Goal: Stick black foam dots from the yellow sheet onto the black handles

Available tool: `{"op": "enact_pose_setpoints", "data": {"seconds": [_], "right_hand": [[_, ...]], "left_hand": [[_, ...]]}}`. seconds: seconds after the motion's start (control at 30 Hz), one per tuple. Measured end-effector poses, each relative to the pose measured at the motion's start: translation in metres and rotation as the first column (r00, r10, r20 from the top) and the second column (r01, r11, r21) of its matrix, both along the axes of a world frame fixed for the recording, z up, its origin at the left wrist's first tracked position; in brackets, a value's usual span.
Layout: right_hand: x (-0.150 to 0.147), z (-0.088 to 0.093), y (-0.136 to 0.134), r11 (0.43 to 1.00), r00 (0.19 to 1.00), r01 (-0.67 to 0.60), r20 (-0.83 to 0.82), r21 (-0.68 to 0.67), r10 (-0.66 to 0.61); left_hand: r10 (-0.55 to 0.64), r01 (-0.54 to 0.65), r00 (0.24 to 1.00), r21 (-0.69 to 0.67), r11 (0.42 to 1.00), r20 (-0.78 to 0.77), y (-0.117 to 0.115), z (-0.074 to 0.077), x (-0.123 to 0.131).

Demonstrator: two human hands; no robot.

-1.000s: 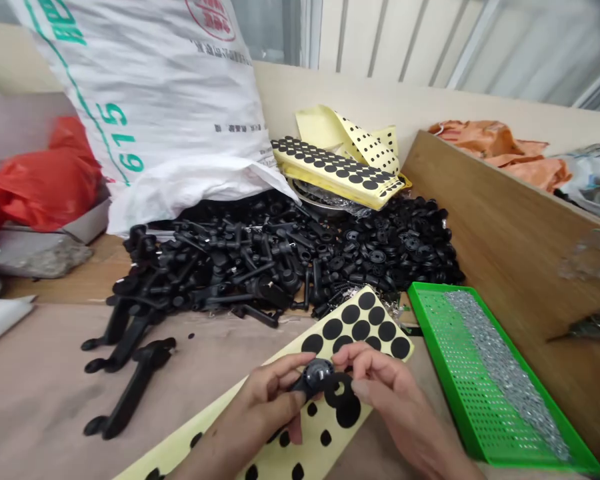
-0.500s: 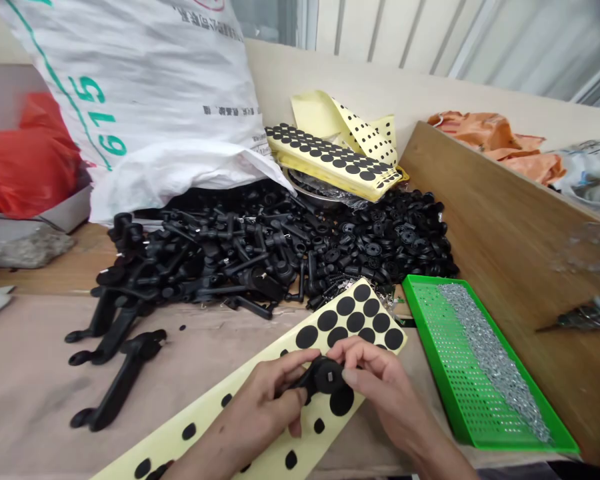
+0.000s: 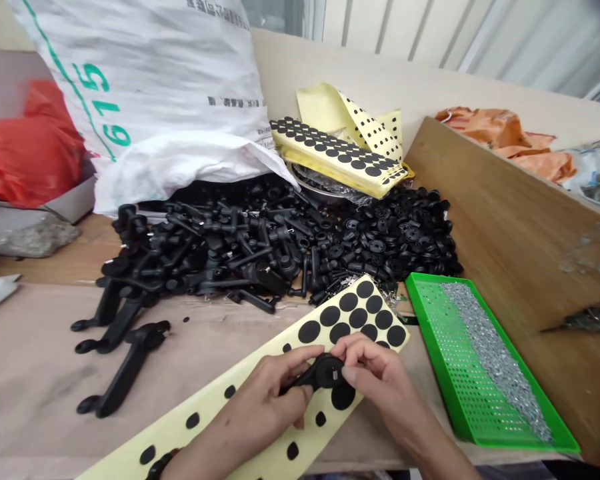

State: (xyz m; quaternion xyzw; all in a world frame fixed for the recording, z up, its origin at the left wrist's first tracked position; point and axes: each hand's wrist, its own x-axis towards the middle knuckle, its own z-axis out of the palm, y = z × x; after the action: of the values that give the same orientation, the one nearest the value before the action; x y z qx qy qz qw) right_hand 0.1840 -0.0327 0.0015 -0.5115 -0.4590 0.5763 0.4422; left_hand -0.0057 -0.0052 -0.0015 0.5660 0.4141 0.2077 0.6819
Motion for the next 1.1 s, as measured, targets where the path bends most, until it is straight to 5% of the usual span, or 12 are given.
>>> {"op": "enact_pose_setpoints", "data": {"seconds": [0.2,0.5,0.8,0.97,1.1], "right_hand": [[-0.001,0.000,-0.001,1.000,1.000,0.005,-0.005,-0.006,-0.005],[-0.002,0.001,0.002,1.000,1.000,-0.001,0.015,0.013,0.001],[-0.006,-0.007,-0.002,0.997,0.983,-0.028,0.184,0.071,0.015],[-0.009,-0.009,-0.005,0.994,0.986,-0.047,0.162,0.098,0.031],[-0.004,-0.010,-0.007,0.997,0.997,-0.049,0.071,0.066,0.044]], "left_hand": [[-0.042,0.043,0.998,0.024,0.999,-0.045,0.001,0.008,0.000],[-0.002,0.004,0.999,0.056,0.998,-0.043,-0.002,-0.002,0.001],[0.118,-0.079,0.973,0.193,0.978,-0.198,-0.009,-0.005,0.006],[-0.005,0.008,0.999,0.056,0.998,-0.047,-0.008,-0.009,0.014],[0.042,-0.044,0.998,0.038,0.998,0.056,-0.008,-0.010,0.013]]}}
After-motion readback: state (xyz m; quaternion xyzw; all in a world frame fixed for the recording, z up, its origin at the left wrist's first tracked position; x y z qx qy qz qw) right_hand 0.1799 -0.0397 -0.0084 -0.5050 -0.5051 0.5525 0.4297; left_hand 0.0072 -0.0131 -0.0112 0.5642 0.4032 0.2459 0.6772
